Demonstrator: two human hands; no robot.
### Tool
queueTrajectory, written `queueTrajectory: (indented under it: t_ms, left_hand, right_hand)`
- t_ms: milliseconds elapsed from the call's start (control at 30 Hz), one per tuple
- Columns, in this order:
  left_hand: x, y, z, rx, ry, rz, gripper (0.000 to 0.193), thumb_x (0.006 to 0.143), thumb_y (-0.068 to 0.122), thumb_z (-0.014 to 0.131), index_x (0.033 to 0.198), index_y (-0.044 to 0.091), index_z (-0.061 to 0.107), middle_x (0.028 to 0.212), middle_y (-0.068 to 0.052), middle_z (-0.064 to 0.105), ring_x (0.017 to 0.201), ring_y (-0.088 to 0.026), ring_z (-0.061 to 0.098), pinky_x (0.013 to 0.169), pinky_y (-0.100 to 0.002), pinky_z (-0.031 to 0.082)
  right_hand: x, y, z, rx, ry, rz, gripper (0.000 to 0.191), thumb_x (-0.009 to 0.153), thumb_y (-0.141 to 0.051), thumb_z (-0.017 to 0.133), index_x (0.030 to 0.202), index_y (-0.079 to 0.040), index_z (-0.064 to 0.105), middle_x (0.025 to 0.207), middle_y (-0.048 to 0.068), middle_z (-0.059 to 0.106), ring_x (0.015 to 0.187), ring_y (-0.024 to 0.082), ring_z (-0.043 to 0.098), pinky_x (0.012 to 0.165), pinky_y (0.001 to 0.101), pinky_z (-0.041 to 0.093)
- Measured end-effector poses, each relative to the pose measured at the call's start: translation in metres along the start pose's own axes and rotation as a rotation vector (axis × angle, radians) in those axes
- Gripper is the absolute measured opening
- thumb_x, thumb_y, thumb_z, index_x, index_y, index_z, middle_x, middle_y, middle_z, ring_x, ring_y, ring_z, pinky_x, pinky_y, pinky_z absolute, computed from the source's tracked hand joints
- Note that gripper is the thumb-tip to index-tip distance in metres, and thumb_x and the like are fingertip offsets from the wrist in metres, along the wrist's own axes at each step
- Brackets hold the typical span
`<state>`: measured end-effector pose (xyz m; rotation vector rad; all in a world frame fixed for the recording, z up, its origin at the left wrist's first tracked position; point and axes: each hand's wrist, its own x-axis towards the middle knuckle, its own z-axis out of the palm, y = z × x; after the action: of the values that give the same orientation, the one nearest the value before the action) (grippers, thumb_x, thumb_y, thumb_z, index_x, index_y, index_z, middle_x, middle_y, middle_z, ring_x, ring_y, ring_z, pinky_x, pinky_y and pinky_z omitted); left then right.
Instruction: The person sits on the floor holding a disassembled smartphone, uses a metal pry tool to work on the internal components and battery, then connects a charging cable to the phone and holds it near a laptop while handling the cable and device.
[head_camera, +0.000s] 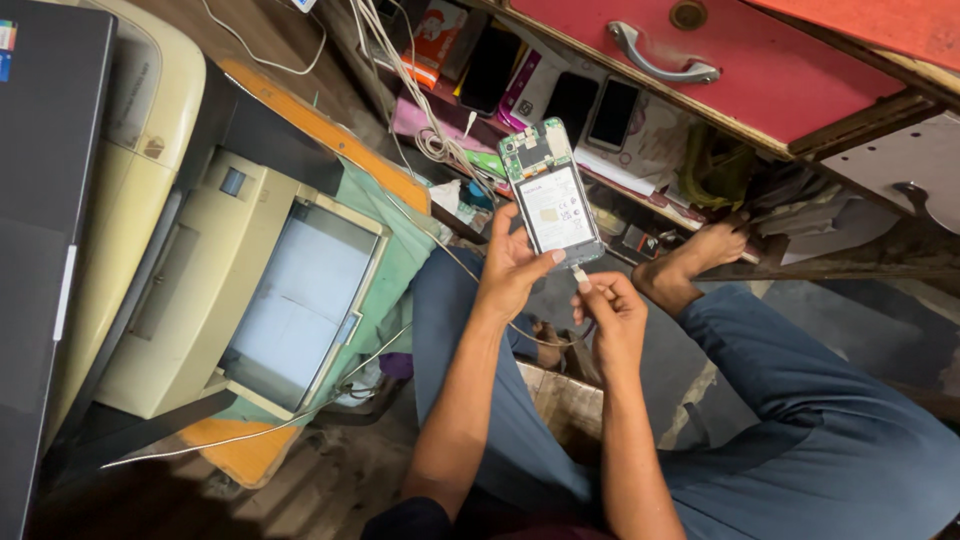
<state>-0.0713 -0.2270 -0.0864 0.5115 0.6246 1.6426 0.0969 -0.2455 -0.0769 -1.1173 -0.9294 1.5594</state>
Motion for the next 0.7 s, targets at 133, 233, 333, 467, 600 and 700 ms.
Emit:
queueTrajectory:
  t_ms: [133, 233, 333, 467, 600, 700]
  left_hand:
    - [-0.006, 0.008, 0.002, 0.12, -0.018, 0.005, 0.079, 0.087, -0.014, 0.071, 0.149, 0.006, 0.028, 0.133, -0.02, 0.063, 0.122, -0.024, 0.065, 0.102, -0.035, 0.055]
    - [-0.023, 0.013, 0.012, 0.195, -0.05, -0.082, 0.08, 0.086, -0.013, 0.072, 0.149, 0.006, 0.027, 0.131, -0.019, 0.063, 0.121, -0.023, 0.065, 0.098, -0.033, 0.054]
    - [-0.042, 0.019, 0.027, 0.23, -0.104, -0.131, 0.078, 0.087, -0.011, 0.072, 0.149, 0.005, 0.026, 0.131, -0.015, 0.063, 0.122, -0.019, 0.063, 0.099, -0.031, 0.053]
    - [-0.053, 0.038, 0.036, 0.305, -0.078, -0.072, 0.049, 0.098, -0.006, 0.067, 0.142, -0.004, 0.046, 0.133, -0.013, 0.064, 0.124, -0.017, 0.063, 0.103, -0.031, 0.054]
    - [-0.051, 0.056, 0.041, 0.331, 0.078, -0.057, 0.041, 0.097, -0.005, 0.064, 0.137, -0.003, 0.056, 0.125, -0.011, 0.068, 0.115, -0.013, 0.064, 0.099, -0.026, 0.051]
    - [-0.053, 0.061, 0.05, 0.27, 0.005, -0.074, 0.035, 0.1, -0.008, 0.064, 0.135, -0.008, 0.06, 0.119, -0.013, 0.072, 0.107, -0.015, 0.067, 0.093, -0.028, 0.053]
  right_hand:
    - [-0.002, -0.008, -0.004, 0.329, 0.075, -0.067, 0.018, 0.099, -0.012, 0.064, 0.115, -0.006, 0.06, 0.078, 0.005, 0.062, 0.053, 0.006, 0.047, 0.048, 0.0206, 0.037]
    - [-0.004, -0.02, -0.007, 0.23, 0.069, -0.086, 0.024, 0.102, -0.013, 0.063, 0.123, -0.001, 0.067, 0.075, -0.001, 0.056, 0.053, 0.004, 0.042, 0.048, 0.0187, 0.034]
    - [-0.01, -0.03, -0.007, 0.185, 0.099, -0.004, 0.027, 0.095, -0.005, 0.068, 0.121, 0.001, 0.066, 0.088, 0.0, 0.064, 0.06, 0.005, 0.049, 0.052, 0.0202, 0.038]
    - [-0.034, -0.035, -0.009, 0.103, 0.161, 0.029, 0.027, 0.091, 0.001, 0.07, 0.117, 0.006, 0.067, 0.094, 0.006, 0.072, 0.067, 0.007, 0.056, 0.054, 0.0204, 0.041]
    - [-0.069, -0.027, -0.016, 0.129, 0.14, 0.01, 0.026, 0.089, 0.005, 0.072, 0.114, 0.008, 0.069, 0.089, 0.008, 0.07, 0.064, 0.008, 0.056, 0.057, 0.0206, 0.043]
    - [-0.086, -0.018, -0.021, 0.165, 0.123, -0.007, 0.025, 0.089, 0.006, 0.073, 0.114, 0.009, 0.069, 0.087, 0.009, 0.071, 0.063, 0.008, 0.056, 0.058, 0.0203, 0.044]
